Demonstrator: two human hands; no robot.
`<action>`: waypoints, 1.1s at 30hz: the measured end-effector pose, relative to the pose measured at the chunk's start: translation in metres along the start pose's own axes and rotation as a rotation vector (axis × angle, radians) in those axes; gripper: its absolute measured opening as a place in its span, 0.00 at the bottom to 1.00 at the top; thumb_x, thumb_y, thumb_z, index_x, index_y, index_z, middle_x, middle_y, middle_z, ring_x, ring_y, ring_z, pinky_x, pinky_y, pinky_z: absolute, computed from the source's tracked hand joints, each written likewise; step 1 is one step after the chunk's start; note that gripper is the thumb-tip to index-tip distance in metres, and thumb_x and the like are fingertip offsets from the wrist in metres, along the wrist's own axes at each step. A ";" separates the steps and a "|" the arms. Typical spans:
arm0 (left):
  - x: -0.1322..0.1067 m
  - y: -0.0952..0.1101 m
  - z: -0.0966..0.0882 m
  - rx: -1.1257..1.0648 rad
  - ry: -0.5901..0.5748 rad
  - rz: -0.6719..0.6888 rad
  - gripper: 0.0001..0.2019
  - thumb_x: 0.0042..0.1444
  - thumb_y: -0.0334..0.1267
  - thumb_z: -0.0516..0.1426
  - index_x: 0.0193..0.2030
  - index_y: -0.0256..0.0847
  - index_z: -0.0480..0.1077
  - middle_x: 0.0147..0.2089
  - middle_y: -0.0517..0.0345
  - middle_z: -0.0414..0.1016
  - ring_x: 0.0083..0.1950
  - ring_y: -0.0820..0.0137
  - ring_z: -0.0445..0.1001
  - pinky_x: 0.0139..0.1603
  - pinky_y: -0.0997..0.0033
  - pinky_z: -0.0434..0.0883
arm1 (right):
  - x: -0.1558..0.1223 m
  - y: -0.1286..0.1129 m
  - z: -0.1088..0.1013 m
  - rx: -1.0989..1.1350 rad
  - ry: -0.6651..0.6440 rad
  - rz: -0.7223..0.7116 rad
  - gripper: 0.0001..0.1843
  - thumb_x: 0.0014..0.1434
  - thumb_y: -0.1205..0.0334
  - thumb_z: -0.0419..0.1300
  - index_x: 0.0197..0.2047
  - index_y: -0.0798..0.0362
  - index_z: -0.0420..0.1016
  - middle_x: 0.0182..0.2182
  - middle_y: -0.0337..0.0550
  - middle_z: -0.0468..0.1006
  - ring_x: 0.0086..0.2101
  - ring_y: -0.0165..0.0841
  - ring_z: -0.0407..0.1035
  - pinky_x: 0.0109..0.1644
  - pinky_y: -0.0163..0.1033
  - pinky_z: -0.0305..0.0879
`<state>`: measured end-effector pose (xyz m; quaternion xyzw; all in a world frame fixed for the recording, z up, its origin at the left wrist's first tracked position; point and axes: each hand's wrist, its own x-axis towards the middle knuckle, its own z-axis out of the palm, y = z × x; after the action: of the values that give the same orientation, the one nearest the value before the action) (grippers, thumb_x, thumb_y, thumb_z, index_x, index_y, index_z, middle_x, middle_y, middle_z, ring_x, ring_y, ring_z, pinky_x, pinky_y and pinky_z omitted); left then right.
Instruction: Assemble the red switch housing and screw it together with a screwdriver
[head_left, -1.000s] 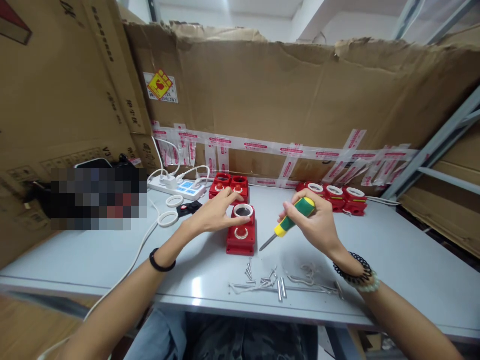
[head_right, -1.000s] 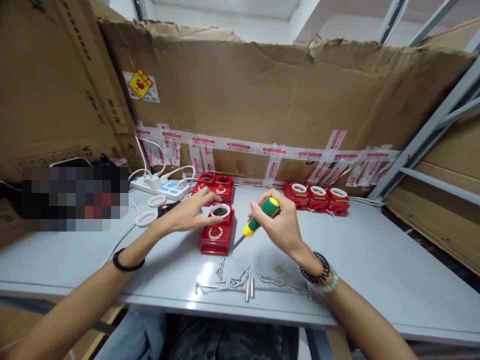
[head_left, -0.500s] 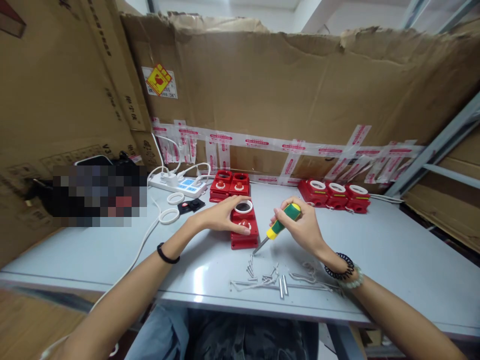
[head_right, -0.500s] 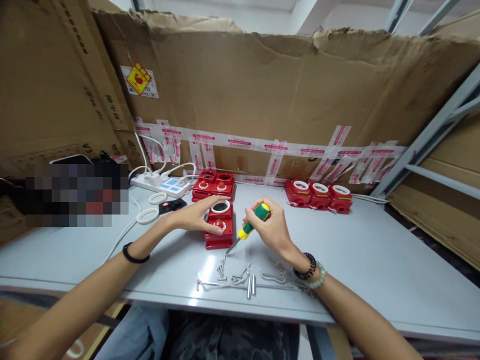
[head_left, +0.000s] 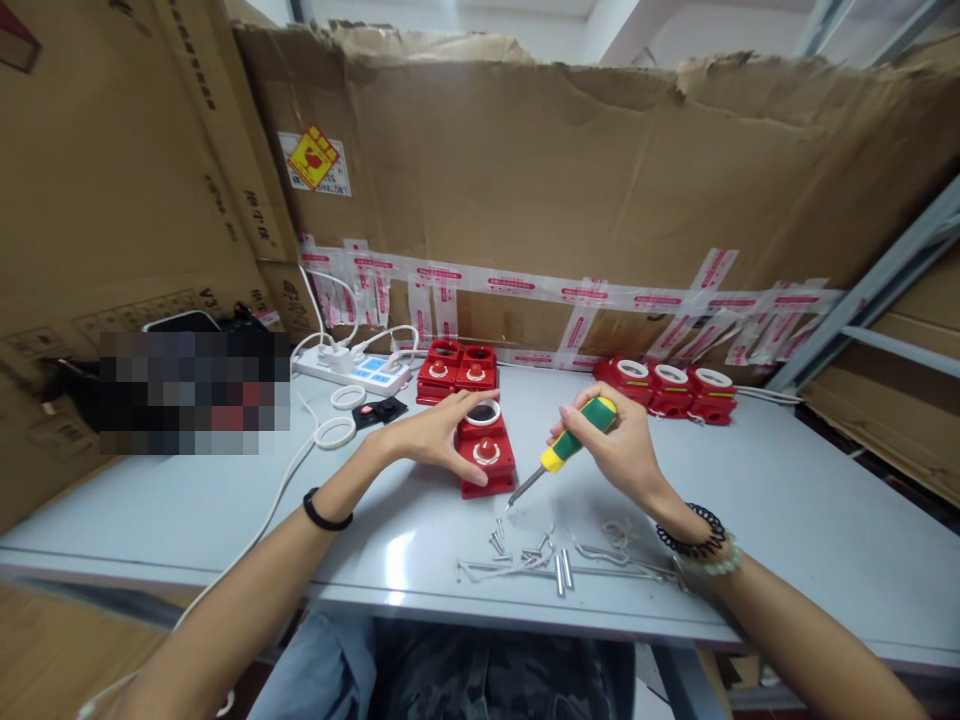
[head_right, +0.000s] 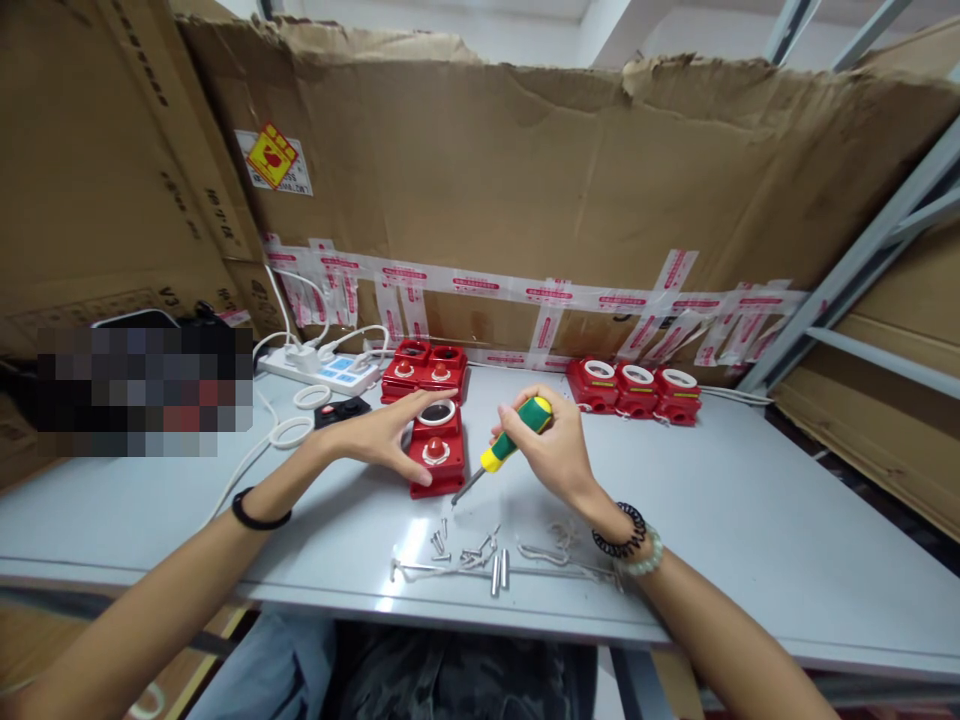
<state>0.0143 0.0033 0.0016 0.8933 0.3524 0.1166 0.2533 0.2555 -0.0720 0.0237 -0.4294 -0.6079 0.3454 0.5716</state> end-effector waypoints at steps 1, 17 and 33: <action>-0.001 0.001 0.000 0.010 -0.007 -0.004 0.55 0.37 0.60 0.64 0.69 0.51 0.40 0.71 0.49 0.44 0.70 0.48 0.44 0.66 0.47 0.51 | 0.000 -0.003 -0.002 0.002 0.020 -0.012 0.15 0.50 0.55 0.66 0.31 0.52 0.64 0.20 0.38 0.77 0.24 0.38 0.77 0.27 0.40 0.75; -0.002 0.021 0.014 0.179 0.050 -0.033 0.55 0.37 0.69 0.58 0.69 0.46 0.43 0.64 0.41 0.54 0.66 0.44 0.52 0.61 0.48 0.59 | 0.012 -0.022 -0.026 -0.097 0.234 -0.182 0.12 0.51 0.58 0.66 0.30 0.52 0.66 0.20 0.36 0.77 0.23 0.35 0.76 0.26 0.38 0.75; -0.002 0.024 0.014 0.195 0.076 -0.002 0.54 0.38 0.69 0.58 0.68 0.43 0.45 0.60 0.43 0.59 0.62 0.48 0.58 0.59 0.51 0.61 | 0.013 -0.016 -0.020 -0.134 0.209 -0.183 0.12 0.51 0.59 0.65 0.29 0.53 0.65 0.20 0.36 0.74 0.23 0.36 0.76 0.25 0.38 0.74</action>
<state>0.0326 -0.0184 0.0027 0.9083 0.3722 0.1153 0.1520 0.2738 -0.0673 0.0453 -0.4431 -0.6033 0.2036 0.6311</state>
